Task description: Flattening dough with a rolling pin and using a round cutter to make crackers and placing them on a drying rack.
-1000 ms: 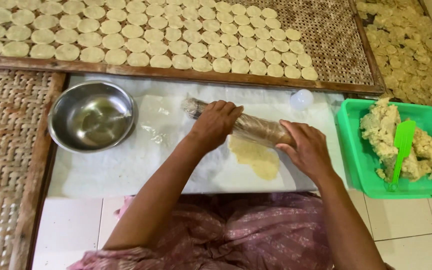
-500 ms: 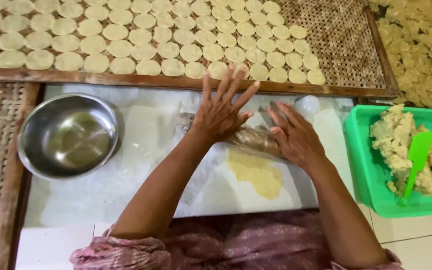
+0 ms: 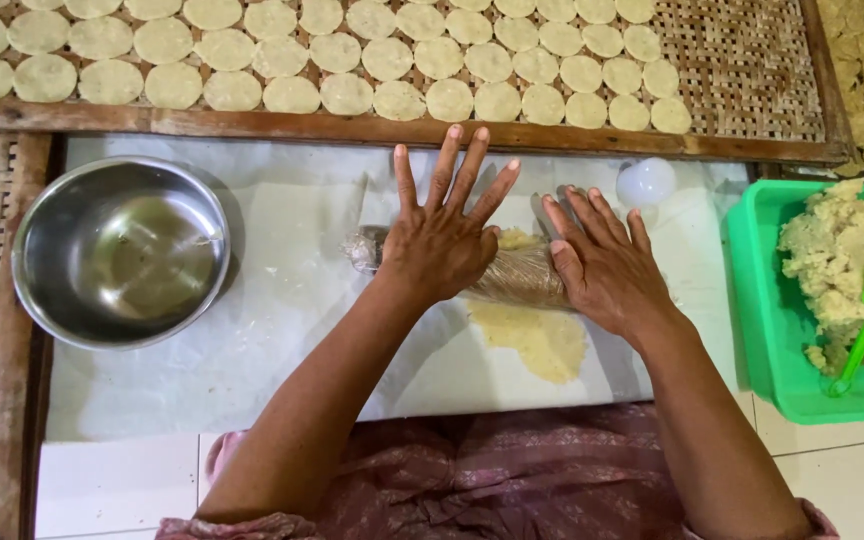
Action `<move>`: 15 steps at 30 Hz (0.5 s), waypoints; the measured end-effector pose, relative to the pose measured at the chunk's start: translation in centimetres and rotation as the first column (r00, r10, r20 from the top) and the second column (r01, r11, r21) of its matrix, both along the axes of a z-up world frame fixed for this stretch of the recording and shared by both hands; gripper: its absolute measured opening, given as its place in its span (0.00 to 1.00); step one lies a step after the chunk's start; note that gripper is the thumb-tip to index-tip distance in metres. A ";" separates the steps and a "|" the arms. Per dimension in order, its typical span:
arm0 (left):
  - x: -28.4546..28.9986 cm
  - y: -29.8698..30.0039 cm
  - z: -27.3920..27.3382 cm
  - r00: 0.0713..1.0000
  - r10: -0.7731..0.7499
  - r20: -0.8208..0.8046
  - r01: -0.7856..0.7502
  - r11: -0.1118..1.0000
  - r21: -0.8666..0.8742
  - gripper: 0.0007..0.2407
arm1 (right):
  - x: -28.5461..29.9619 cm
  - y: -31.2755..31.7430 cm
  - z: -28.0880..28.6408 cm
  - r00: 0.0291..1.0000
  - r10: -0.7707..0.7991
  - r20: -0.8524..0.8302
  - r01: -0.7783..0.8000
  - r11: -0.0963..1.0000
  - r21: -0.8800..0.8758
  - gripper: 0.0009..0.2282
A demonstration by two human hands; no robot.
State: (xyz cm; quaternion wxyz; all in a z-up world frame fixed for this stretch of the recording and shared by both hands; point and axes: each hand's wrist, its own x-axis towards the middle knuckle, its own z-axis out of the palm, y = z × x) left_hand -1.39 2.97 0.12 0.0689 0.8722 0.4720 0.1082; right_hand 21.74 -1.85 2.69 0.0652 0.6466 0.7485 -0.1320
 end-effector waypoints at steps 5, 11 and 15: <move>-0.2 -1.5 0.2 1.000 0.021 -0.003 -0.021 1.000 -0.010 0.31 | -0.2 -0.5 -0.3 1.000 -0.008 0.014 0.008 1.000 -0.010 0.26; -0.4 -3.0 -0.4 0.999 0.028 -0.042 -0.027 1.000 0.013 0.30 | -0.2 -1.5 -0.5 1.000 -0.015 0.010 0.015 1.000 -0.004 0.27; -0.6 -3.9 -0.6 0.996 0.046 -0.073 -0.041 0.997 0.072 0.29 | -0.2 -2.2 -0.7 1.000 -0.006 -0.007 0.006 1.000 0.017 0.27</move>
